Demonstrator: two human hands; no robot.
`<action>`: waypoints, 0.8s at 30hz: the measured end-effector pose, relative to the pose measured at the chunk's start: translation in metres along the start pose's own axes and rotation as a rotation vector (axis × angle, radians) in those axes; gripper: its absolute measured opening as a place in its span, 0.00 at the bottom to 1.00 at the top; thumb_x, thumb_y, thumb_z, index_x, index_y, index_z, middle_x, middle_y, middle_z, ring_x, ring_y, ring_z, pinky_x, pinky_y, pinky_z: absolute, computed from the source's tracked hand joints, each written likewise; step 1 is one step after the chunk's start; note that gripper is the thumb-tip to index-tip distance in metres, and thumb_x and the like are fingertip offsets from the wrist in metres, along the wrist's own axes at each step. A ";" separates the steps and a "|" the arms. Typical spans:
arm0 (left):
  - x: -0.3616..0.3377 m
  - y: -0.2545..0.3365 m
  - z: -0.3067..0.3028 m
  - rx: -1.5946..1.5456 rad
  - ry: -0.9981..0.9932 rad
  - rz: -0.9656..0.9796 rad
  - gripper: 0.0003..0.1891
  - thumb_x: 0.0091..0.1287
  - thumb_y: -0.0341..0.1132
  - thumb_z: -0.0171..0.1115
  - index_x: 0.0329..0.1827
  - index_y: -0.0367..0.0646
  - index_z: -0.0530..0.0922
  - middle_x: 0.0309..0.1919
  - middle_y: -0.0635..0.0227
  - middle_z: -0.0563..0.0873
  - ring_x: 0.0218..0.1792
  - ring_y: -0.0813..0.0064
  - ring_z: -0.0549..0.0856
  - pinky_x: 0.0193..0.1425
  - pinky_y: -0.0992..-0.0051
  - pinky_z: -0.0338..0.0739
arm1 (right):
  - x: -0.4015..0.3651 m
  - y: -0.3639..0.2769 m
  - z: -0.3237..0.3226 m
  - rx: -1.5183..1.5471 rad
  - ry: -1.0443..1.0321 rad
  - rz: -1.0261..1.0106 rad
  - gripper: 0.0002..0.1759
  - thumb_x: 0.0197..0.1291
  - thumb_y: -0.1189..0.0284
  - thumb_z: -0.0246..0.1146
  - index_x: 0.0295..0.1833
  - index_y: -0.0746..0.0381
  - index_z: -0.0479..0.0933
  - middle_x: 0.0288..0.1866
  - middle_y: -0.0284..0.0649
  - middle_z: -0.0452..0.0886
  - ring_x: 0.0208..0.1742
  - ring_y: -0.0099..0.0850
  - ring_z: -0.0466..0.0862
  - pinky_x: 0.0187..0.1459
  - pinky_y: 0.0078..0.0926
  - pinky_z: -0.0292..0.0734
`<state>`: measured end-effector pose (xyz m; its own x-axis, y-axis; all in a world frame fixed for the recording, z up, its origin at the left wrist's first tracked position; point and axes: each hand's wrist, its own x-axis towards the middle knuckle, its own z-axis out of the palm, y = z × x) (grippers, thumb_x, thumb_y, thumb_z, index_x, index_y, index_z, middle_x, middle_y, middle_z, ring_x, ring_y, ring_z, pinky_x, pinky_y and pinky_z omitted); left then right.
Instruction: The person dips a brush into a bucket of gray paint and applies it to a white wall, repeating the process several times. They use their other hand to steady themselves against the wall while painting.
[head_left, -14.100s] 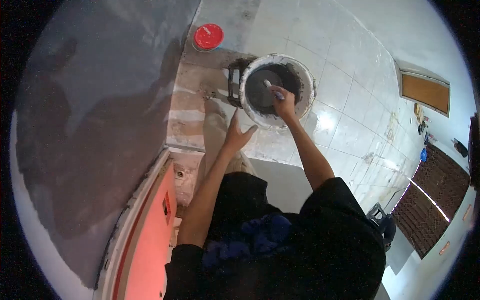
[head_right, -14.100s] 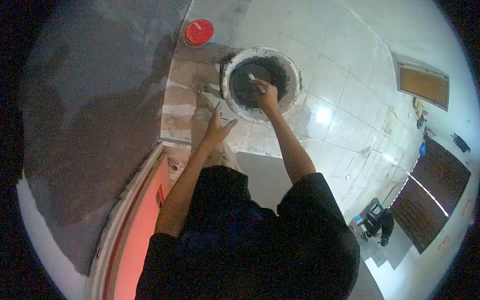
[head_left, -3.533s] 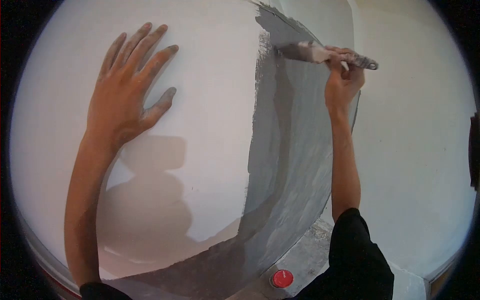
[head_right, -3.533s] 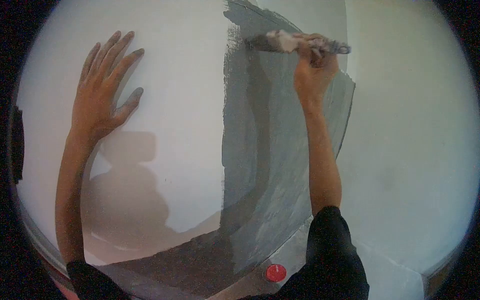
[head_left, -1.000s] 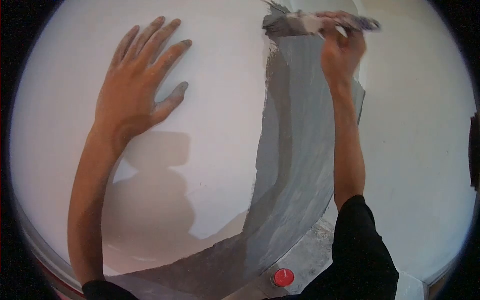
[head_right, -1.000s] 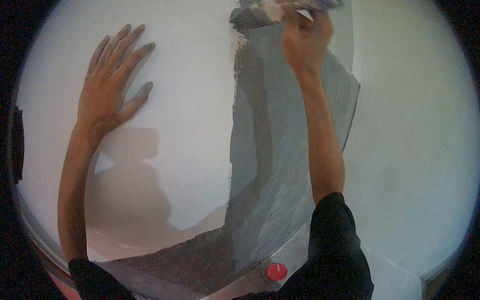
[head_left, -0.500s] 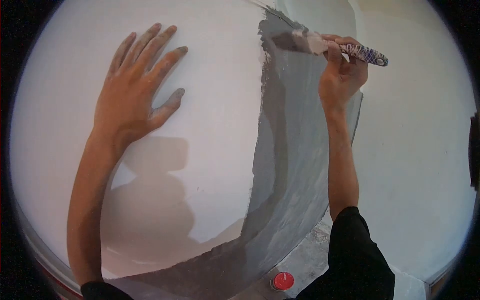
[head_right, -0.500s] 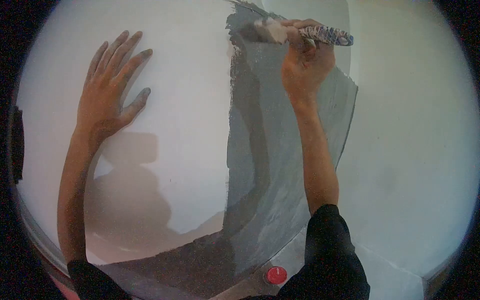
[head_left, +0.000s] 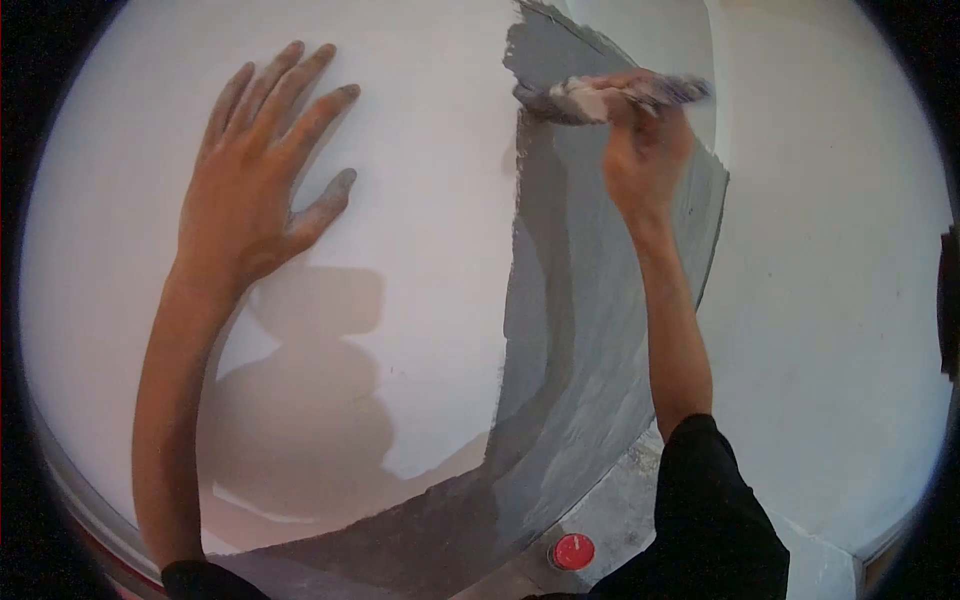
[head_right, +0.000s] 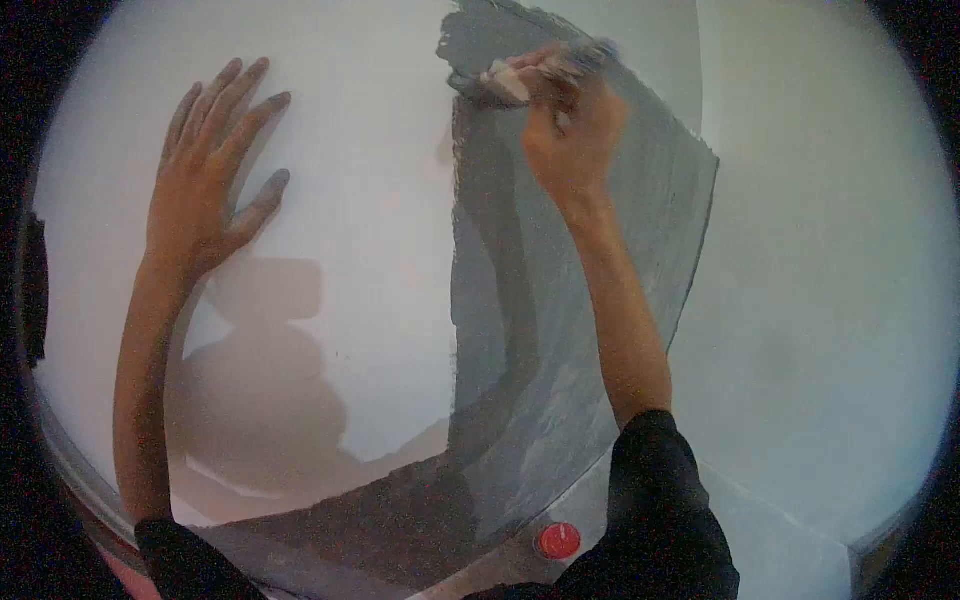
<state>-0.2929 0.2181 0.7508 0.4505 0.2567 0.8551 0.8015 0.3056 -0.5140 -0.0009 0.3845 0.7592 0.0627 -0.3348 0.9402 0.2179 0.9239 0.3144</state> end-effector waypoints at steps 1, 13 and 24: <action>0.001 -0.001 0.000 0.003 0.001 0.009 0.35 0.58 0.40 0.69 0.72 0.65 0.68 0.77 0.74 0.62 0.78 0.68 0.58 0.84 0.56 0.49 | -0.004 -0.003 -0.006 0.013 0.033 -0.023 0.05 0.69 0.84 0.56 0.48 0.66 0.72 0.43 0.42 0.84 0.48 0.29 0.85 0.49 0.26 0.82; 0.001 -0.002 -0.002 0.009 0.016 0.025 0.34 0.59 0.40 0.68 0.71 0.65 0.69 0.77 0.76 0.63 0.78 0.68 0.59 0.84 0.57 0.50 | 0.029 -0.003 0.019 0.108 0.100 -0.035 0.05 0.69 0.82 0.61 0.46 0.65 0.72 0.41 0.37 0.83 0.41 0.23 0.83 0.41 0.16 0.77; -0.002 -0.005 0.005 0.037 0.024 0.009 0.34 0.59 0.40 0.69 0.71 0.66 0.69 0.77 0.76 0.62 0.78 0.69 0.59 0.84 0.57 0.51 | 0.006 -0.001 -0.007 0.073 0.145 -0.201 0.07 0.67 0.83 0.60 0.48 0.64 0.73 0.44 0.42 0.86 0.48 0.31 0.86 0.46 0.25 0.83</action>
<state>-0.2997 0.2204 0.7515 0.4673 0.2372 0.8517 0.7826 0.3372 -0.5233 0.0063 0.3807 0.7633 0.1653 -0.5315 0.8308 0.1700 0.8451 0.5068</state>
